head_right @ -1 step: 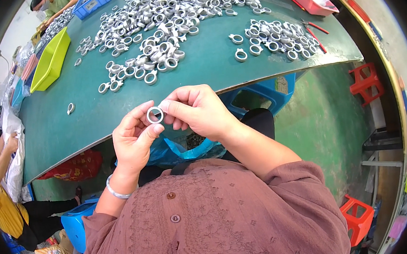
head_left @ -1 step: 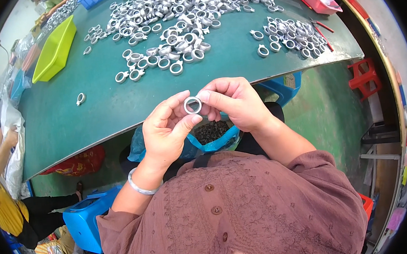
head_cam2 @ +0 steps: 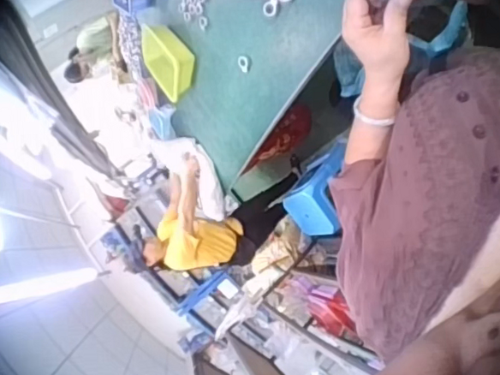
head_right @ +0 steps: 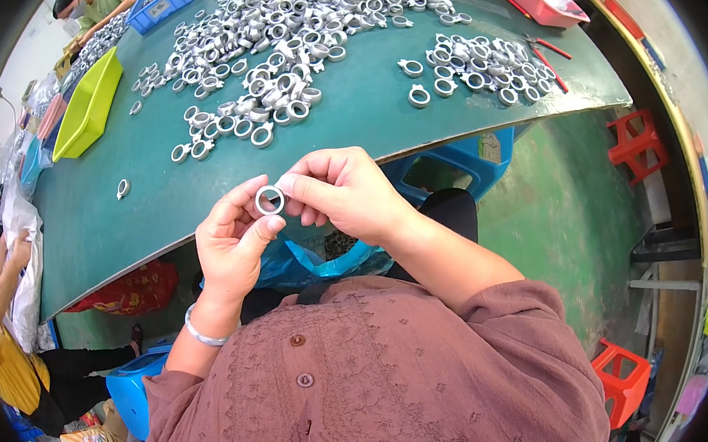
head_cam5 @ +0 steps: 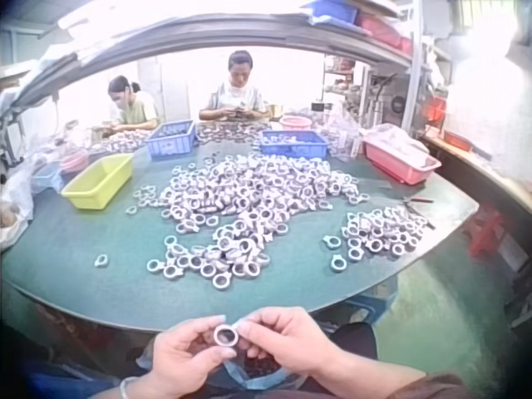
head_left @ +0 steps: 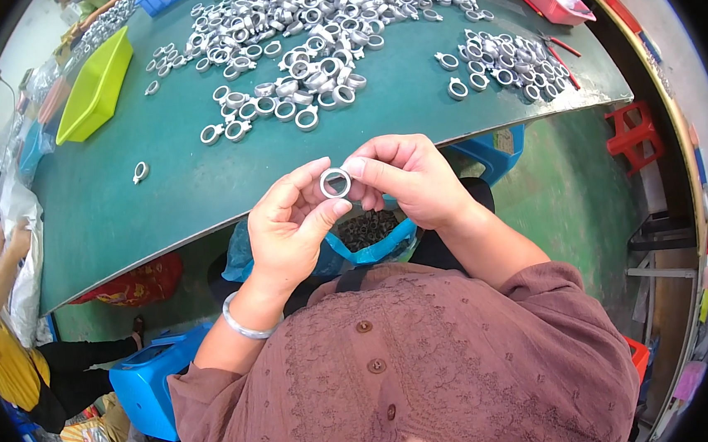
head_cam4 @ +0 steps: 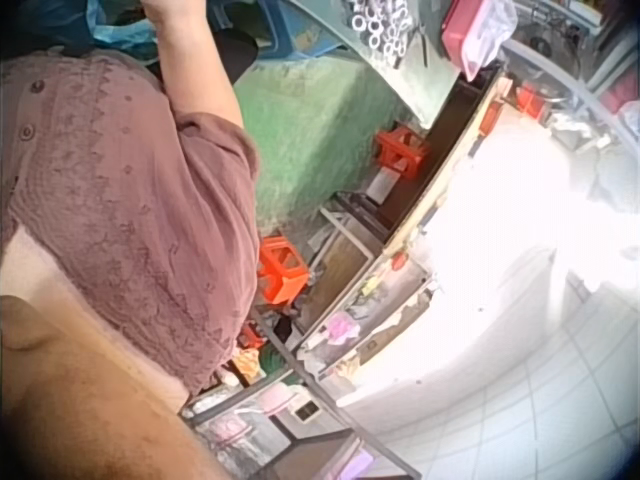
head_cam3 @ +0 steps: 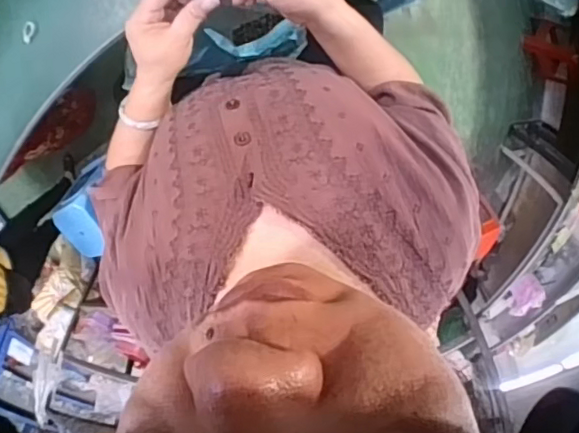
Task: The person assembles small metal components by picking up individual metal rings and small black gaskets from a table and fitting them together by hand.
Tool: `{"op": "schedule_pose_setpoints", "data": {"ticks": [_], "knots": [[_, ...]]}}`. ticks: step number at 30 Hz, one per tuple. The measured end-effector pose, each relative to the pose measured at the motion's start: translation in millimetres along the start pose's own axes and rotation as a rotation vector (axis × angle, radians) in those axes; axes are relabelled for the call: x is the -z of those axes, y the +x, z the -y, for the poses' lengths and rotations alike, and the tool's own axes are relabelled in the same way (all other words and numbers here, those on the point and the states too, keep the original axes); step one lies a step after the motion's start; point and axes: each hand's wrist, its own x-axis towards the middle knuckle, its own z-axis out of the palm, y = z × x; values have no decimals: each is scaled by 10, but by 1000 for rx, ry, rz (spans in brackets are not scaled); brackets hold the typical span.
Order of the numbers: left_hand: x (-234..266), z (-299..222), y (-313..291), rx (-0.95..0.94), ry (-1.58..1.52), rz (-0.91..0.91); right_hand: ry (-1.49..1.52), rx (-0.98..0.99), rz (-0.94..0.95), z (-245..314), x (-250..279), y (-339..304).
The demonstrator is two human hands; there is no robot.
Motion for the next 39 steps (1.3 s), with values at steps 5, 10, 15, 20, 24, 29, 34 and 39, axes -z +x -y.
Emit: {"op": "schedule_pose_setpoints", "data": {"ticks": [5, 10, 15, 20, 24, 29, 34, 39], "knots": [[-25, -28, 2, 14, -83, -8, 17, 6, 7, -17, 19, 10], [50, -26, 4, 91, -140, 4, 97, 183, 120, 3, -29, -35], [11, -21, 8, -70, -67, -13, -66, 361, 125, -76, 35, 7], [-2, -21, 17, -173, -18, 11, 48, 249, 107, -62, 2, -19], [-4, -39, 24, -194, 1, 20, 57, 262, 106, -53, -4, -18], [1, -55, 4, -60, -94, -15, -172, 372, 156, -19, 82, 46], [81, -22, -9, 227, -360, -40, -657, 478, -12, 45, 163, 412], [119, -38, -9, 328, -513, -24, -1265, 621, -71, -22, 56, 696]]}}
